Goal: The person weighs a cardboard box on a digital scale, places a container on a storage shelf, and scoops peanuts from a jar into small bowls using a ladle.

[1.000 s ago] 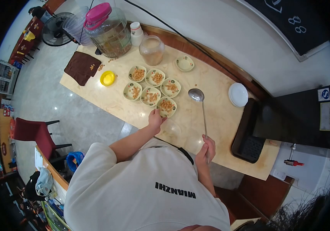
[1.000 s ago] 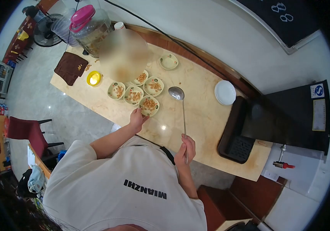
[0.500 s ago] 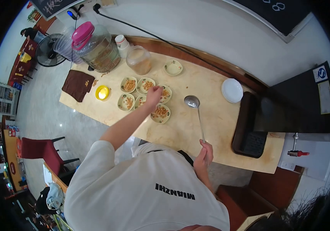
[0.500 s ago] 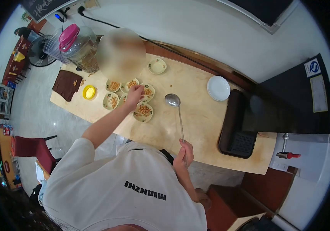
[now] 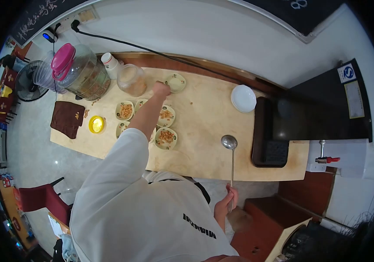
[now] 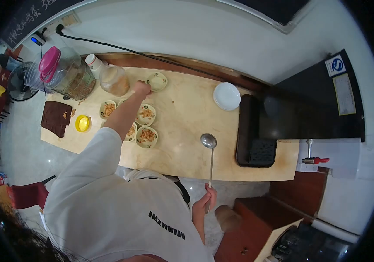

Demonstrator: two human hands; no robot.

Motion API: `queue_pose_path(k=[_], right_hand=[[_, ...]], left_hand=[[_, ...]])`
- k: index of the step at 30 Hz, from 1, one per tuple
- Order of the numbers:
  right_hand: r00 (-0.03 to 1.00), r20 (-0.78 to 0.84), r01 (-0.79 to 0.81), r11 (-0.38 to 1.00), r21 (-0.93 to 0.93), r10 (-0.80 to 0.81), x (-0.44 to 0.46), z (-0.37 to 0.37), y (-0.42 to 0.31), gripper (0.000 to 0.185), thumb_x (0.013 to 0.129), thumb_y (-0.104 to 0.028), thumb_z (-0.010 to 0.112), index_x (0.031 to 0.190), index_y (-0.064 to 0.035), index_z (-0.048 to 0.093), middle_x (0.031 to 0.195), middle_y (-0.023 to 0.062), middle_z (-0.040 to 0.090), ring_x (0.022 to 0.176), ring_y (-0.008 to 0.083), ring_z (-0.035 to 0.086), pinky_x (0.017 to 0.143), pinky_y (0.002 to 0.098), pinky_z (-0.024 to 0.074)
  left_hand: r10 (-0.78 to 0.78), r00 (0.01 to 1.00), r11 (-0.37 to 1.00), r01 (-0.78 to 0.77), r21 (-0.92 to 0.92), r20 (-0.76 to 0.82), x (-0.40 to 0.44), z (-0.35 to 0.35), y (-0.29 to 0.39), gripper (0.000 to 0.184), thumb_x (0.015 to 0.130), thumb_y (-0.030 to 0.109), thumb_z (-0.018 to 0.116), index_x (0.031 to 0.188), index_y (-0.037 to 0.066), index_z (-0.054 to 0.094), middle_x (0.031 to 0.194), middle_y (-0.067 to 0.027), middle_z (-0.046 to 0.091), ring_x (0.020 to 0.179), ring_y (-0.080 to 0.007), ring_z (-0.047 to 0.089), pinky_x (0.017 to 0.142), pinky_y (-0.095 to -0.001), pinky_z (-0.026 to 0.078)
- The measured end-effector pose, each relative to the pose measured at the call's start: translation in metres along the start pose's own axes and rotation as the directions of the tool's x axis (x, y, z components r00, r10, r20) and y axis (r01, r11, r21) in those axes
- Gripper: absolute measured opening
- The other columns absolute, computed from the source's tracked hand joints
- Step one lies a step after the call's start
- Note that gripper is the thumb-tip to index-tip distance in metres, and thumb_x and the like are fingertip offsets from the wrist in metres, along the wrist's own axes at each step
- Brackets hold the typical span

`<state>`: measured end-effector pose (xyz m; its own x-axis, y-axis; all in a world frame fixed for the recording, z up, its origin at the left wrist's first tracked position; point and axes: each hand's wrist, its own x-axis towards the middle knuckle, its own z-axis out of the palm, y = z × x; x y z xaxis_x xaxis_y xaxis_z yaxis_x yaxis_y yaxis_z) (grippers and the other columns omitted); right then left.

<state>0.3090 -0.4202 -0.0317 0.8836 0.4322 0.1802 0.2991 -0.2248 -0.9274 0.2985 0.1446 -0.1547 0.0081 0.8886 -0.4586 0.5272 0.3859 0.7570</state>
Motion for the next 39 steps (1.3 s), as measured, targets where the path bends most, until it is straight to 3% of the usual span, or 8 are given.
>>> queue_pose_path(k=[3, 10, 16, 22, 24, 31, 35, 39], right_hand=[[0.998, -0.055, 0.036, 0.99, 0.134, -0.029, -0.001, 0.02, -0.006, 0.03, 0.108, -0.02, 0.038, 0.116, 0.0035, 0.055, 0.116, 0.0187, 0.059, 0.112, 0.0294, 0.06, 0.1, 0.0441, 0.0495], [0.988, 0.131, 0.048, 0.964, 0.261, -0.084, 0.048, 0.118, -0.066, 0.033, 0.108, -0.023, 0.041, 0.113, 0.0047, 0.057, 0.118, 0.02, 0.06, 0.111, 0.0293, 0.061, 0.098, 0.0431, 0.0508], [0.594, 0.481, 0.649, 0.737, 0.188, -0.645, 0.135, 0.227, -0.148, 0.017, 0.096, -0.007, 0.058, 0.108, 0.0, 0.068, 0.112, 0.0206, 0.066, 0.104, 0.0332, 0.063, 0.086, 0.0385, 0.0531], [0.189, 0.755, 0.851, 0.488, 0.193, -0.628, 0.182, 0.33, -0.239, 0.018, 0.092, -0.005, 0.063, 0.108, -0.0079, 0.069, 0.107, 0.0138, 0.064, 0.099, 0.0315, 0.062, 0.083, 0.0375, 0.0535], [0.135, 0.818, 0.865, 0.469, 0.178, -0.559, 0.185, 0.365, -0.252, 0.015, 0.091, -0.005, 0.063, 0.104, -0.0086, 0.069, 0.104, 0.0108, 0.064, 0.098, 0.0298, 0.061, 0.081, 0.0384, 0.0534], [-0.052, 0.979, 0.951, 0.289, 0.108, -0.195, 0.185, 0.442, -0.262, 0.007, 0.082, -0.009, 0.062, 0.088, -0.0093, 0.066, 0.097, 0.0068, 0.066, 0.094, 0.0292, 0.062, 0.076, 0.043, 0.0523], [-0.03, 0.996, 0.941, 0.333, 0.057, -0.086, 0.187, 0.461, -0.275, 0.015, 0.089, -0.013, 0.063, 0.102, -0.0108, 0.07, 0.092, 0.0094, 0.068, 0.089, 0.0332, 0.064, 0.079, 0.0404, 0.0522], [0.243, 0.969, 0.718, 0.68, -0.151, -0.041, 0.209, 0.459, -0.258, 0.02, 0.095, -0.021, 0.059, 0.104, -0.0069, 0.07, 0.089, 0.0112, 0.071, 0.079, 0.028, 0.068, 0.076, 0.0378, 0.0546]], left_hand=[[0.099, 0.993, 0.975, -0.086, -0.206, 0.057, -0.01, 0.002, -0.007, 0.031, 0.085, 0.011, 0.068, 0.109, -0.001, 0.053, 0.086, -0.0179, 0.068, 0.072, -0.0246, 0.071, 0.056, -0.0364, 0.057], [-0.002, 0.921, 0.658, 0.295, -0.693, 0.39, -0.127, -0.11, -0.026, 0.025, 0.094, 0.01, 0.058, 0.113, 0.004, 0.042, 0.094, -0.012, 0.057, 0.072, -0.0175, 0.06, 0.062, -0.0337, 0.055], [-0.074, 0.945, 0.46, 0.317, -0.83, 0.32, -0.147, -0.191, -0.084, 0.043, 0.091, 0.016, 0.071, 0.118, 0.01, 0.038, 0.1, -0.0088, 0.05, 0.089, -0.0176, 0.056, 0.088, -0.0417, 0.059], [-0.158, 0.926, 0.393, 0.377, -0.839, 0.343, -0.136, -0.218, -0.095, 0.052, 0.091, 0.014, 0.071, 0.125, 0.008, 0.031, 0.104, -0.0092, 0.05, 0.091, -0.0182, 0.057, 0.09, -0.0424, 0.06], [-0.128, 0.936, 0.373, 0.353, -0.858, 0.329, -0.126, -0.21, -0.1, 0.054, 0.092, 0.015, 0.07, 0.125, 0.007, 0.029, 0.103, -0.0118, 0.053, 0.079, -0.0182, 0.06, 0.077, -0.0342, 0.059], [-0.108, 0.914, 0.408, 0.4, -0.821, 0.392, -0.112, -0.208, -0.07, 0.052, 0.093, 0.016, 0.069, 0.125, 0.006, 0.029, 0.101, -0.0113, 0.057, 0.082, -0.0171, 0.061, 0.076, -0.0324, 0.058], [-0.081, 0.892, 0.351, 0.442, -0.825, 0.444, -0.104, -0.207, -0.067, 0.054, 0.093, 0.018, 0.07, 0.126, 0.009, 0.028, 0.104, -0.0121, 0.056, 0.084, -0.0182, 0.062, 0.076, -0.0352, 0.058], [-0.09, 0.894, 0.383, 0.439, -0.813, 0.44, -0.1, -0.208, -0.065, 0.053, 0.093, 0.014, 0.068, 0.126, 0.008, 0.027, 0.099, -0.0126, 0.056, 0.079, -0.0168, 0.061, 0.068, -0.0324, 0.058]])
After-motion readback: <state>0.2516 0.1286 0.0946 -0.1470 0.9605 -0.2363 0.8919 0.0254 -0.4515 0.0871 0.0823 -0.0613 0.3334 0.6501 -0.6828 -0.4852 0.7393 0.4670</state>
